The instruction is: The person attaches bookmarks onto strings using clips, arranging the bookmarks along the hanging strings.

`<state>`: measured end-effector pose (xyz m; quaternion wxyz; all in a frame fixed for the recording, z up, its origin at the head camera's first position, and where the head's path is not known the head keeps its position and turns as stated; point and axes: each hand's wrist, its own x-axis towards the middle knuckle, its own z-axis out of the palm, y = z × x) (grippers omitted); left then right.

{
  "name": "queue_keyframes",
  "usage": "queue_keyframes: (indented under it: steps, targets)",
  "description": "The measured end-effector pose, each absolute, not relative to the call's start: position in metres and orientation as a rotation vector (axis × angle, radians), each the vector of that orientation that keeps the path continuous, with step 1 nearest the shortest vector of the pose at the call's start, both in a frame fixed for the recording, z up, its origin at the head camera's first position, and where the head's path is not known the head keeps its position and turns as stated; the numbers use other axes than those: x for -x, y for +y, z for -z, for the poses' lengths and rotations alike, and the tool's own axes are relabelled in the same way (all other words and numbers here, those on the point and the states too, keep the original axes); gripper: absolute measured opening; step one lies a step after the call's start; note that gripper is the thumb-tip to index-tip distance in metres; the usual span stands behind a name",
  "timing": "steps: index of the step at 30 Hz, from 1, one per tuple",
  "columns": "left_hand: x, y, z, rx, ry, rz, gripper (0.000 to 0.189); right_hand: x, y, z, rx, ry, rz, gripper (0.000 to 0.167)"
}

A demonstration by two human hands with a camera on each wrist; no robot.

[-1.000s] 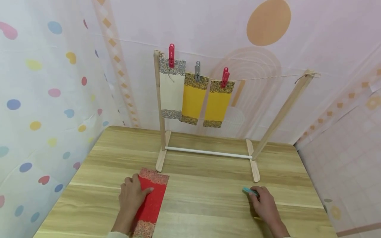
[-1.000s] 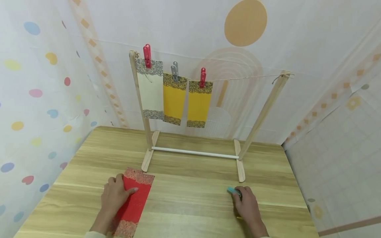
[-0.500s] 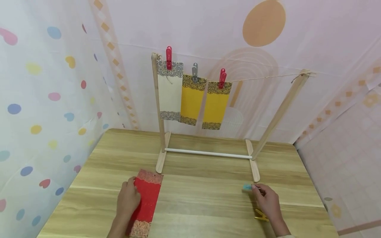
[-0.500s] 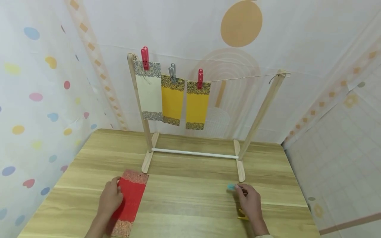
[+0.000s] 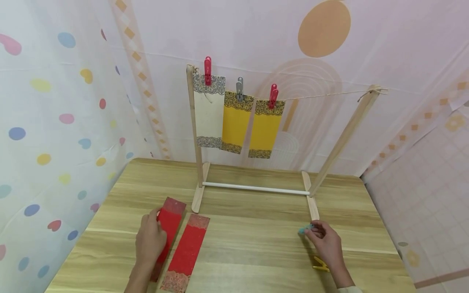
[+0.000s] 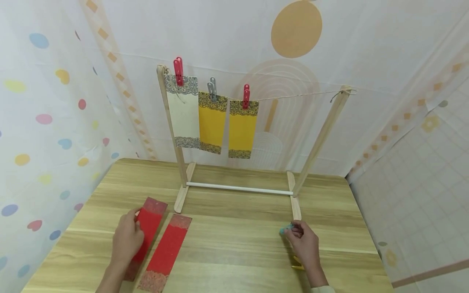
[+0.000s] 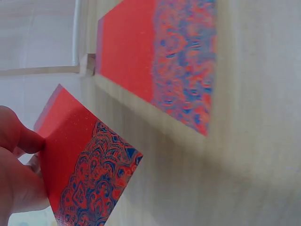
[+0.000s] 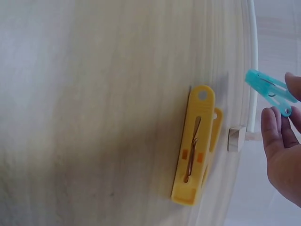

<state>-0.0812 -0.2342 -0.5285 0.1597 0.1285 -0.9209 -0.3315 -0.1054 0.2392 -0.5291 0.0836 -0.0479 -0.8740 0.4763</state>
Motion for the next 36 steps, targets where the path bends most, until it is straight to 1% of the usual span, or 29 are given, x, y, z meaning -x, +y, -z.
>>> queue_keyframes:
  steps: [10, 20, 36]
  targets:
    - [0.093, -0.205, 0.513, -0.239, -2.512, 0.993, 0.045, 0.111, 0.24, 0.524, 0.123, -2.53, -1.432, 0.031]
    - [0.111, -0.177, 0.507, -0.099, -2.402, 1.046, 0.043, 0.123, 0.241, 0.504, 0.125, -2.378, -1.459, 0.029]
    - [0.13, -0.146, 0.5, 0.062, -2.283, 1.094, 0.044, 0.14, 0.239, 0.472, -0.044, -2.245, -1.387, 0.028]
